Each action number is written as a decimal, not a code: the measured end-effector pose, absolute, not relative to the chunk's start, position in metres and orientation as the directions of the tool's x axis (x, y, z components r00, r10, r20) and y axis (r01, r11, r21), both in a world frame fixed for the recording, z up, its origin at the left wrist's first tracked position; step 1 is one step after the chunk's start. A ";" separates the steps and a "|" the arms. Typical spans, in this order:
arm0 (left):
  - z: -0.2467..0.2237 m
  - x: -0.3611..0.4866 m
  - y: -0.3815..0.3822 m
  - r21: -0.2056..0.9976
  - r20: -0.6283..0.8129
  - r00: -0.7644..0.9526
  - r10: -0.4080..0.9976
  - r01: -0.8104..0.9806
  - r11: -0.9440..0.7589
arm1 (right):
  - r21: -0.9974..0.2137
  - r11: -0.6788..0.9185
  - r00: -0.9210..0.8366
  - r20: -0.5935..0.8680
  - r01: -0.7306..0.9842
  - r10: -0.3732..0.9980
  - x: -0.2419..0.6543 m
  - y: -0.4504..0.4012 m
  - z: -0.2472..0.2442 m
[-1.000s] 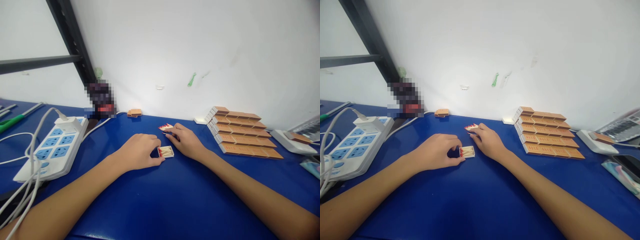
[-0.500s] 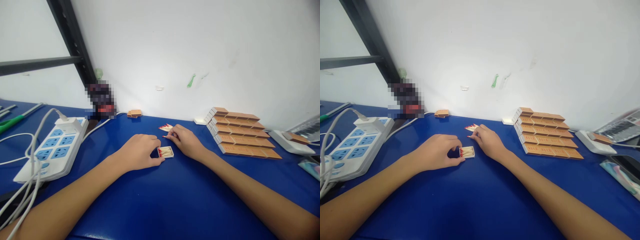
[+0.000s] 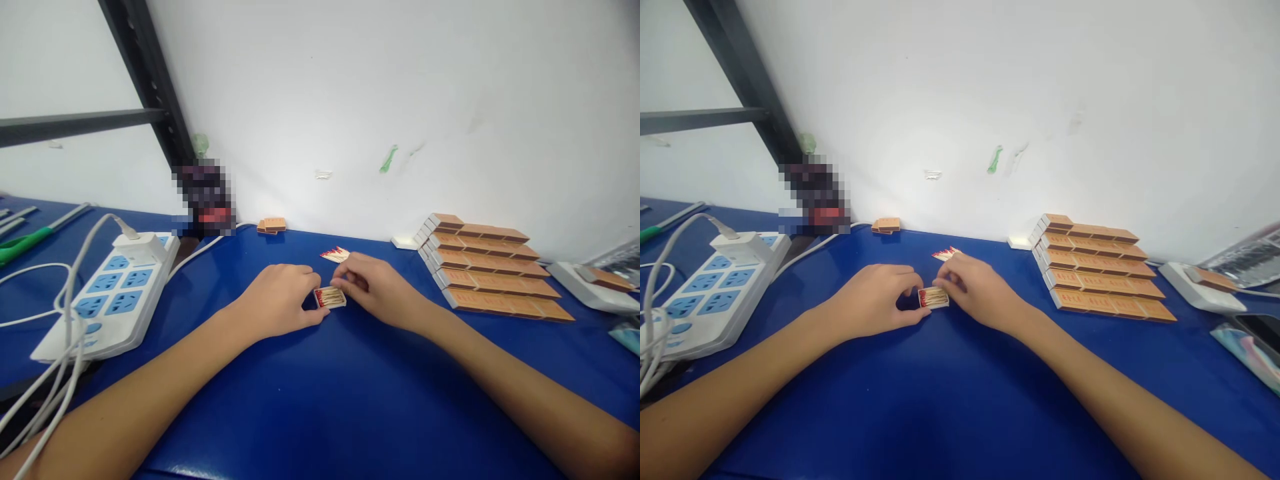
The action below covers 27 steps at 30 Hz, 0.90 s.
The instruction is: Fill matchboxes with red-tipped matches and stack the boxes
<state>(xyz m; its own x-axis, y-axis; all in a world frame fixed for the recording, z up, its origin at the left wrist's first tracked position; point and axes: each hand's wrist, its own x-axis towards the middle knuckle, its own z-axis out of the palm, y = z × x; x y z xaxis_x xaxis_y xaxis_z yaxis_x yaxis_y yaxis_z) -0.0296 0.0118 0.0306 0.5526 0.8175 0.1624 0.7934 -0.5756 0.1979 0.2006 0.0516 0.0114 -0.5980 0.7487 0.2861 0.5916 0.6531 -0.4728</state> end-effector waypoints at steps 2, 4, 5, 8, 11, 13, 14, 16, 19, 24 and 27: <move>0.032 -0.029 0.011 0.203 0.148 0.564 0.812 0.787 -0.583 | -0.446 0.625 -0.515 0.354 0.641 0.781 0.203 0.062 0.006; 0.034 -0.028 0.010 0.208 0.141 0.565 0.813 0.786 -0.583 | -0.405 0.606 -0.482 0.372 0.684 0.793 0.207 0.072 0.000; 0.034 -0.028 0.010 0.206 0.139 0.564 0.814 0.788 -0.580 | -0.391 0.603 -0.486 0.364 0.695 0.795 0.209 0.075 -0.003; 0.035 -0.028 0.010 0.182 0.143 0.558 0.817 0.797 -0.576 | -0.389 0.601 -0.500 0.335 0.698 0.798 0.211 0.079 -0.009; 0.034 -0.029 0.011 0.179 0.141 0.552 0.822 0.802 -0.570 | -0.411 0.603 -0.492 0.349 0.684 0.797 0.209 0.078 -0.010; 0.034 -0.029 0.011 0.186 0.136 0.551 0.824 0.802 -0.567 | -0.418 0.608 -0.484 0.370 0.675 0.793 0.207 0.077 -0.010; 0.034 -0.029 0.011 0.188 0.135 0.552 0.823 0.801 -0.568 | -0.421 0.607 -0.478 0.377 0.675 0.793 0.206 0.078 -0.011; 0.034 -0.028 0.010 0.189 0.136 0.553 0.822 0.800 -0.569 | -0.426 0.598 -0.468 0.377 0.679 0.799 0.203 0.078 -0.012; 0.033 -0.028 0.010 0.190 0.141 0.556 0.819 0.797 -0.574 | -0.441 0.573 -0.443 0.367 0.691 0.818 0.200 0.079 -0.013; 0.033 -0.029 0.011 0.178 0.151 0.563 0.813 0.793 -0.583 | -0.445 0.560 -0.462 0.318 0.699 0.828 0.203 0.078 -0.012; 0.033 -0.028 0.011 0.157 0.148 0.568 0.810 0.795 -0.586 | -0.453 0.577 -0.488 0.309 0.679 0.816 0.207 0.078 -0.012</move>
